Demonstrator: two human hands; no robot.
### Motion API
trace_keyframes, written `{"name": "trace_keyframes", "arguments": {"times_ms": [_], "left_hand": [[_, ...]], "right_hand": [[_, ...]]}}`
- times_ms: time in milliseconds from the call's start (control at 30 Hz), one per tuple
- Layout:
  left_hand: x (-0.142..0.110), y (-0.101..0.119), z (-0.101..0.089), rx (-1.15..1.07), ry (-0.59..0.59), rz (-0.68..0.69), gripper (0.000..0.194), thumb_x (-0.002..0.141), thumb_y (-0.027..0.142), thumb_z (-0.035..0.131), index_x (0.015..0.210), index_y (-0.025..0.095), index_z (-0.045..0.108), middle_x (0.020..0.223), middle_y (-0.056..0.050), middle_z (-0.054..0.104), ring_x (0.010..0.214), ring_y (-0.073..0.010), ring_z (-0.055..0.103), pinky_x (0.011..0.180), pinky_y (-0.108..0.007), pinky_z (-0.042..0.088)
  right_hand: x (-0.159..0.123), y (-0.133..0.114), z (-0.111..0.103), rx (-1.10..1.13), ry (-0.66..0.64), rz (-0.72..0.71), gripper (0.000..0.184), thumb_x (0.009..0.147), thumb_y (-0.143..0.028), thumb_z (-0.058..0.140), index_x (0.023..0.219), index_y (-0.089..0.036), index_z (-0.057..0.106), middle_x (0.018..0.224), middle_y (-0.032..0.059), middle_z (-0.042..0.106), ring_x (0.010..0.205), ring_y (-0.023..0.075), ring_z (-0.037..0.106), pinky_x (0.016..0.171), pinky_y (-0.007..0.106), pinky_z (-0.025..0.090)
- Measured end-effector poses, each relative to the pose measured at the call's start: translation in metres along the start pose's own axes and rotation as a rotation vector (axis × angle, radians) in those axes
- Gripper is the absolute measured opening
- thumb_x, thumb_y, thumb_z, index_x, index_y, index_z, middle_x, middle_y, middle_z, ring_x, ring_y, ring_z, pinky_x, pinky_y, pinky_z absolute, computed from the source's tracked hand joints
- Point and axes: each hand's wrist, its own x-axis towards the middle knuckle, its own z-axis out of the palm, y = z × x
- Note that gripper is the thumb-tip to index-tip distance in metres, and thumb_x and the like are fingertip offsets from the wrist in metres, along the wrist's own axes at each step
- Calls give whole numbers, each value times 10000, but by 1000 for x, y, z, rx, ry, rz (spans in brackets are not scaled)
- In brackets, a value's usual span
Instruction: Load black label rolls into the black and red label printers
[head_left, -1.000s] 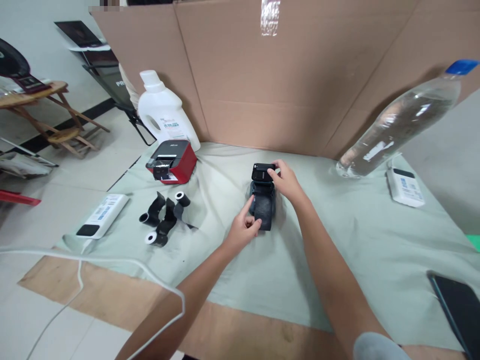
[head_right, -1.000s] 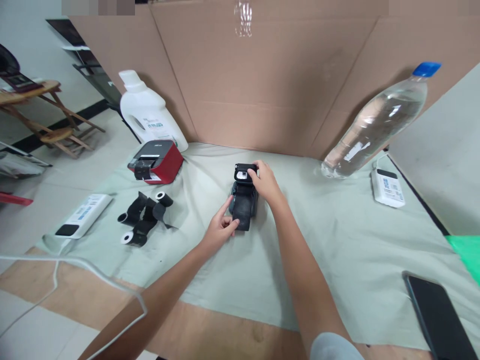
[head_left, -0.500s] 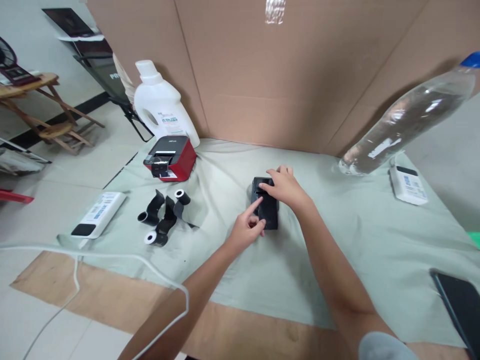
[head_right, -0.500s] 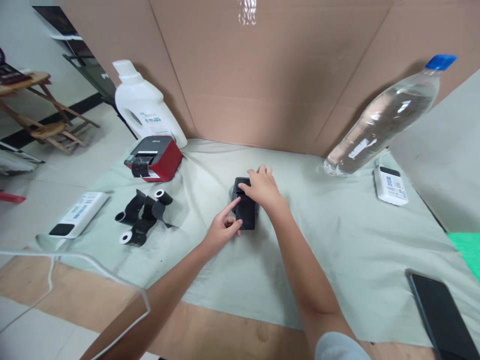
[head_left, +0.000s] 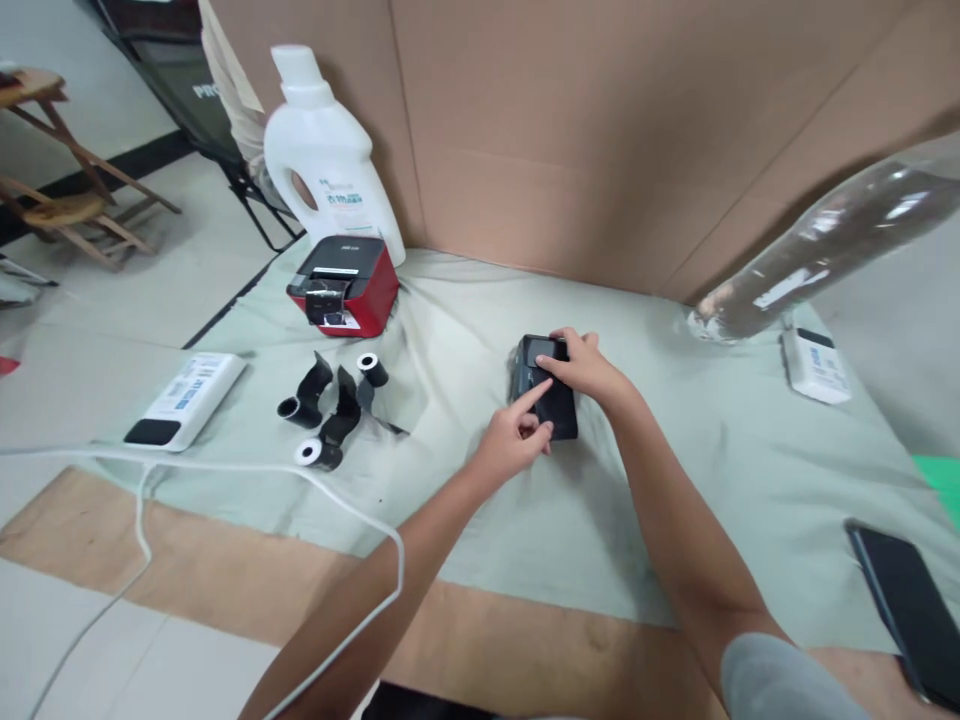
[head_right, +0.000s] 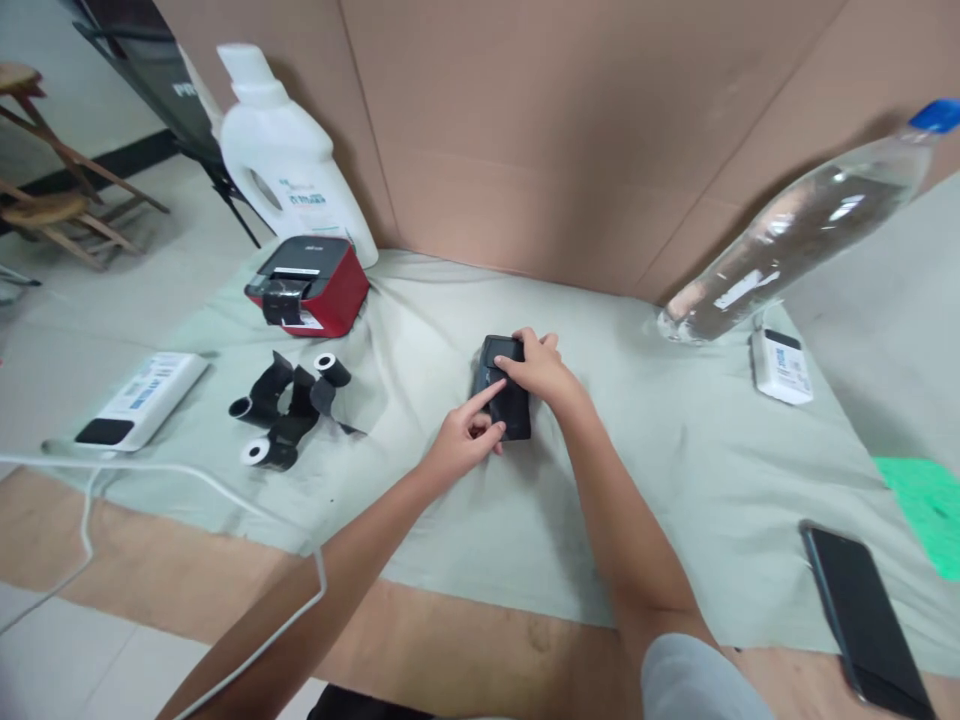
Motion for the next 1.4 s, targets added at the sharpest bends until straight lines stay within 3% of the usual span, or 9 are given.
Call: {"name": "trace_keyframes", "arguments": {"times_ms": [200, 333, 500, 767, 900, 1067, 1200, 1300, 1400], "left_hand": [[-2, -1, -3, 156, 33, 99, 315, 842, 200, 578, 1101, 131, 744, 553, 57, 500, 513, -118, 523, 565, -245, 428], [-7, 1, -3, 475, 21, 297, 331, 885, 206, 560, 1171, 183, 726, 816, -34, 719, 740, -186, 670, 749, -323, 543], [-17, -6, 7, 1045, -222, 481, 472, 970, 363, 575, 1425, 249, 621, 1606, -143, 466, 1494, -344, 415, 1206, -587, 331], [-20, -10, 12, 1246, -357, 369, 600, 1061, 526, 346, 1611, 288, 383, 1721, -92, 234, 1589, -308, 234, 1274, -568, 199], [-20, -10, 13, 1257, -361, 344, 599, 1059, 528, 347, 1609, 294, 388, 1723, -86, 225, 1593, -305, 225, 1276, -562, 198], [-21, -5, 12, 1088, -224, 398, 550, 1009, 480, 493, 1509, 255, 541, 1622, -99, 450, 1510, -289, 414, 1251, -533, 305], [-25, 41, -52, 789, 321, 606, 308, 983, 307, 514, 1166, 227, 748, 1231, -92, 759, 1196, -226, 683, 1103, -397, 496], [-24, 80, -152, 634, 843, 557, 223, 943, 277, 558, 1055, 218, 742, 1093, -58, 765, 1058, -215, 700, 1006, -374, 528], [-5, 93, -255, 435, 1097, 391, 163, 885, 215, 593, 997, 181, 706, 1015, -55, 740, 991, -194, 687, 914, -321, 538]], "right_hand": [[-32, -52, 19, -225, 131, 73, 793, 801, -550, 723, 1453, -210, 425, 1423, 237, 376, 1173, 446, 580, 921, 532, 511], [-41, -58, 12, -221, 184, 20, 639, 786, -433, 708, 1348, -217, 492, 1378, 207, 415, 1082, 394, 620, 854, 498, 537], [-42, 16, -40, -193, 328, -60, 581, 764, -441, 713, 1275, -200, 577, 1386, 181, 426, 1084, 344, 635, 951, 484, 521], [-54, 195, -138, -276, 462, 216, 588, 837, -419, 713, 1346, -151, 590, 1421, 240, 431, 1272, 368, 567, 1056, 451, 451], [-55, 219, -153, -331, 433, 312, 588, 880, -449, 673, 1368, -138, 564, 1442, 280, 408, 1265, 397, 578, 982, 458, 468], [-52, 192, -151, -525, 374, 463, 741, 828, -604, 680, 1389, -148, 517, 1503, 289, 380, 1285, 510, 527, 1006, 603, 420], [-38, 120, -128, -736, 456, 207, 794, 862, -639, 612, 1450, -129, 456, 1459, 288, 461, 1332, 527, 470, 1052, 680, 345], [-15, 40, -80, -589, 374, -204, 676, 900, -542, 589, 1432, -135, 499, 1410, 255, 547, 1324, 449, 514, 1088, 624, 365], [17, -52, -5, -240, 177, -529, 625, 909, -458, 601, 1450, -161, 505, 1473, 202, 543, 1392, 363, 495, 1168, 516, 366]]}}
